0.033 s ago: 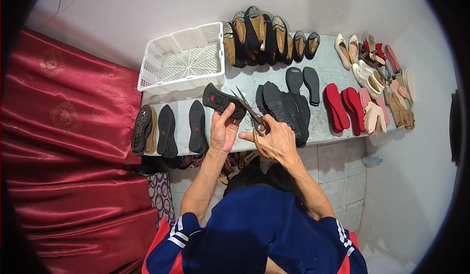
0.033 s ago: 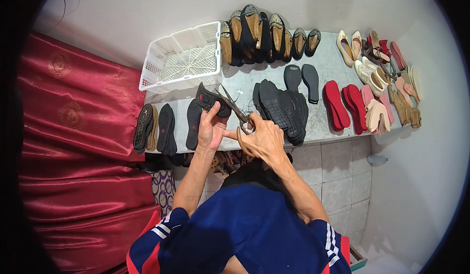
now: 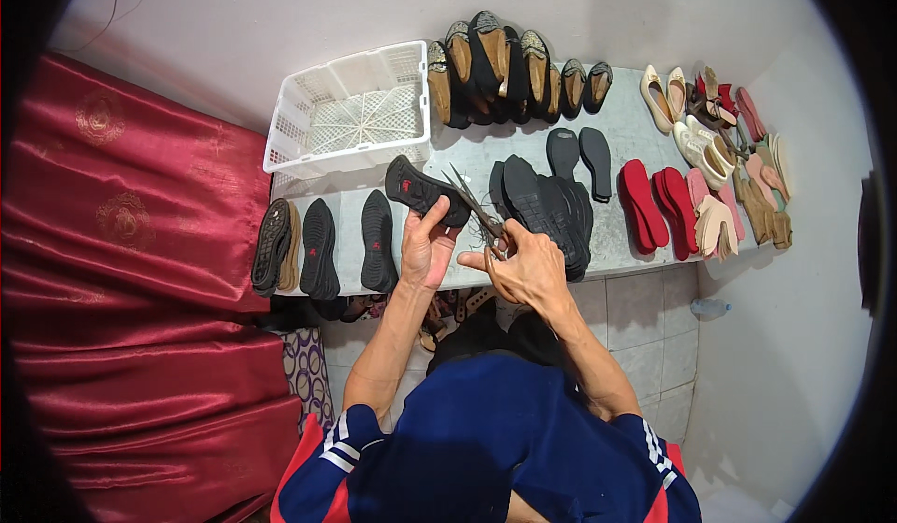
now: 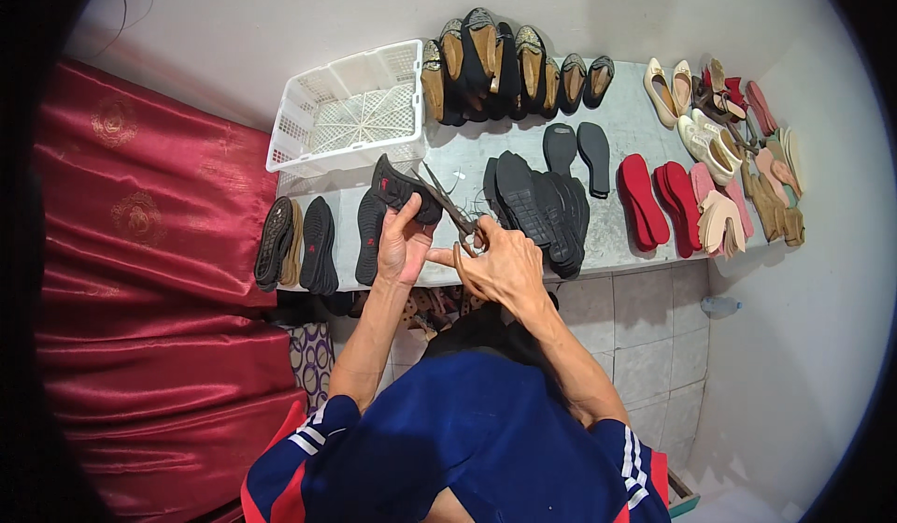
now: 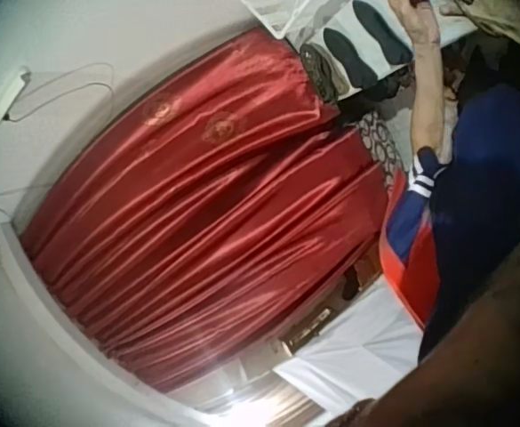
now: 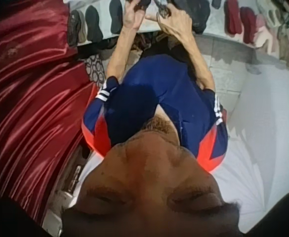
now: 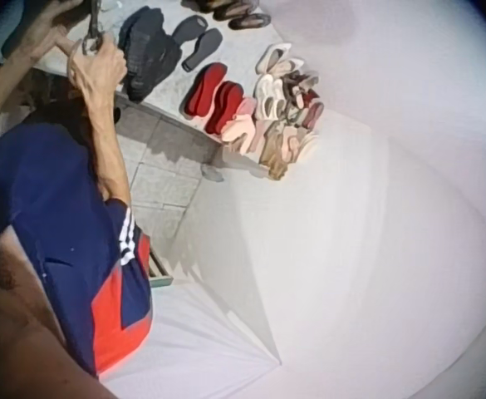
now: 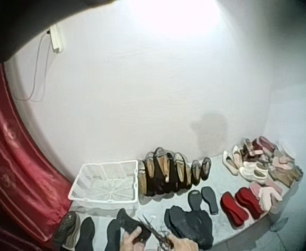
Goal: The person trims excess rubber and flashing from shoe soles using scissors.
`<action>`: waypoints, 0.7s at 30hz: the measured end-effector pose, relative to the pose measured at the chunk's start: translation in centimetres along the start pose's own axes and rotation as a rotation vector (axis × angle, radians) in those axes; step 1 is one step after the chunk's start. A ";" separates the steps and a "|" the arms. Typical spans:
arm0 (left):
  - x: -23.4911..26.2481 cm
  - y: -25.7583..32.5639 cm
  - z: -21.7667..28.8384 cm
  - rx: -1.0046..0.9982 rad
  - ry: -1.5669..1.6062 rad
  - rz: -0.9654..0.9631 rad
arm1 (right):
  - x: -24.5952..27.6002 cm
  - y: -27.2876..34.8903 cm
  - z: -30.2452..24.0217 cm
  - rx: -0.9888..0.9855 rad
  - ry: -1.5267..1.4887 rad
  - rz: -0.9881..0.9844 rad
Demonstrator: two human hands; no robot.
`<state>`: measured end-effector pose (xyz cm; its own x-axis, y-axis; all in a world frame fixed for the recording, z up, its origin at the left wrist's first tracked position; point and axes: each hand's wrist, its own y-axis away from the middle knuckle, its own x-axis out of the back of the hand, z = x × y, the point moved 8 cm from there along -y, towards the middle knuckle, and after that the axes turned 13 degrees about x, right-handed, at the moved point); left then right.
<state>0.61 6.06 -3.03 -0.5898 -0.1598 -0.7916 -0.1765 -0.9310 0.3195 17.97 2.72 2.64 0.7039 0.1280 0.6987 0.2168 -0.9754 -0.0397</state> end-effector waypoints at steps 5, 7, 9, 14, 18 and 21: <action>0.7 -0.1 1.0 0.042 -0.110 -0.085 | -0.1 0.0 0.2 -0.026 -0.053 -0.101; 2.2 -0.1 2.0 0.044 -0.165 -0.051 | -0.7 -0.1 0.8 -0.026 -0.077 -0.170; 5.4 -0.3 2.6 0.122 -0.437 0.076 | -2.0 0.2 2.6 -0.119 -0.075 -0.219; 17.2 0.3 5.5 0.023 -0.884 0.533 | -6.5 0.1 7.4 -0.200 0.036 -0.254; 22.7 2.3 5.1 -0.188 -1.864 0.939 | -12.3 -0.5 11.9 -0.210 0.140 -0.318; 21.8 2.8 4.0 -0.009 -2.062 1.020 | -15.4 -0.5 13.0 -0.155 0.223 -0.318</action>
<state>-15.91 1.31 -17.31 -0.1906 0.0116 0.9816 0.5968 -0.7925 0.1252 15.82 3.57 -17.38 0.4505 0.4018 0.7972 0.2830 -0.9112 0.2994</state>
